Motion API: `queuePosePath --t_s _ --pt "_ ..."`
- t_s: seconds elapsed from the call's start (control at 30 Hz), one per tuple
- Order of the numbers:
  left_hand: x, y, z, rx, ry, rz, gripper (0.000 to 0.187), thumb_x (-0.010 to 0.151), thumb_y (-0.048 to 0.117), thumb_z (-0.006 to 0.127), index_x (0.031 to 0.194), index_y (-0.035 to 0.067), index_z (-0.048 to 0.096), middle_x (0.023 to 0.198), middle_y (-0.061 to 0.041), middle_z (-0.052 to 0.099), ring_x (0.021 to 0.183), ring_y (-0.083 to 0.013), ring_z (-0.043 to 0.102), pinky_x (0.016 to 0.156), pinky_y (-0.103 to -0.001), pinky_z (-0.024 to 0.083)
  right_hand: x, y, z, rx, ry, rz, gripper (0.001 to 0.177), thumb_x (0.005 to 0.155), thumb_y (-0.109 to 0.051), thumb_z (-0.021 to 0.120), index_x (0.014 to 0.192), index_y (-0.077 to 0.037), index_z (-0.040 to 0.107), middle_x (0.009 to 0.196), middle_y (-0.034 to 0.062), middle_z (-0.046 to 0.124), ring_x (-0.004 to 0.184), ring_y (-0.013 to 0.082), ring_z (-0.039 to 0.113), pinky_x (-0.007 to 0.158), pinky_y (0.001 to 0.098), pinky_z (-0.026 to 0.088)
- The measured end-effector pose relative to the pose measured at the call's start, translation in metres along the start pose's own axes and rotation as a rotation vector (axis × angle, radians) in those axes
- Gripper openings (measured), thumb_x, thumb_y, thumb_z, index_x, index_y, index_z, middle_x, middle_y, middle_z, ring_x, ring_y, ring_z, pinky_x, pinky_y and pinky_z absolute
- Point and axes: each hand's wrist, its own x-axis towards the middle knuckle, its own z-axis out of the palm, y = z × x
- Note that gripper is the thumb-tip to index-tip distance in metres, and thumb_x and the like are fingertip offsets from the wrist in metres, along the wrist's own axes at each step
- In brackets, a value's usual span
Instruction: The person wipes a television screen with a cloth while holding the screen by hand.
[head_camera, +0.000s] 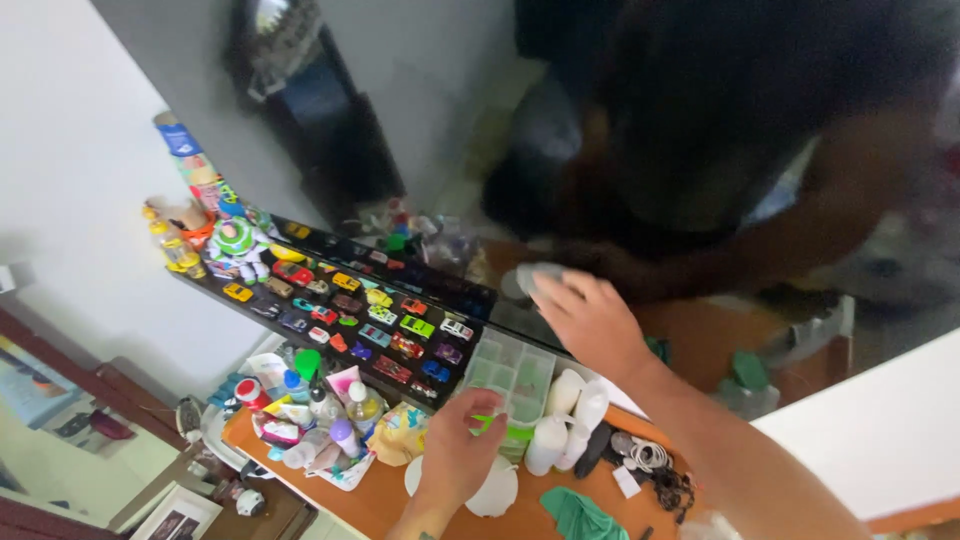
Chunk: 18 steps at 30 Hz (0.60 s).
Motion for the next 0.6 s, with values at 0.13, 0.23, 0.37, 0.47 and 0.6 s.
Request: queuePosePath --t_s 0.13,0.23,0.37,0.47,0.6 --pt "0.018 0.009 -0.022 -0.041 0.05 -0.038 0.026 0.097 0.016 0.088 0.122 0.007 0.085 0.114 -0.007 0.092 0.106 -0.0218 0.087 0.096 -0.038 0.068 0.009 0.033 -0.019 0.044 -0.138 -0.185 0.038 0.1 -0.019 0.079 0.137 -0.012 0.084 0.135 0.0049 0.08 0.12 0.0271 0.074 0.096 0.0435 0.061" --pt "0.033 0.022 -0.031 -0.05 0.064 -0.123 0.033 0.097 0.016 0.088 0.129 0.01 0.086 0.113 -0.007 0.092 0.103 -0.0219 0.083 0.091 -0.04 0.067 0.087 0.067 -0.056 0.095 -0.2 -0.076 0.025 0.105 -0.022 0.08 0.128 -0.013 0.086 0.105 0.0102 0.077 0.097 0.0321 0.073 0.084 0.0481 0.06" --pt "0.054 0.028 -0.043 -0.125 0.041 -0.098 0.026 0.097 0.016 0.088 0.121 0.006 0.085 0.113 -0.008 0.093 0.102 -0.021 0.083 0.097 -0.037 0.066 0.19 0.085 -0.102 -0.142 0.351 -0.099 0.024 0.115 -0.012 0.082 0.139 -0.013 0.082 0.147 0.012 0.082 0.135 0.0416 0.077 0.121 0.0527 0.061" --pt "0.068 0.025 -0.051 -0.144 0.04 -0.081 0.026 0.097 0.015 0.088 0.12 0.005 0.085 0.114 -0.008 0.093 0.105 -0.0201 0.084 0.098 -0.037 0.066 0.222 0.072 -0.075 -0.164 0.428 0.059 0.025 0.123 -0.005 0.08 0.148 -0.006 0.079 0.161 0.0182 0.078 0.154 0.0412 0.073 0.135 0.0494 0.057" --pt "0.084 0.017 -0.067 -0.156 0.044 -0.07 0.03 0.096 0.013 0.088 0.126 0.007 0.087 0.114 -0.007 0.093 0.108 -0.0175 0.086 0.1 -0.036 0.066 0.184 0.018 0.008 0.203 0.173 -0.001 0.042 0.114 -0.009 0.069 0.153 0.002 0.076 0.154 0.0217 0.078 0.148 0.0443 0.071 0.136 0.056 0.052"
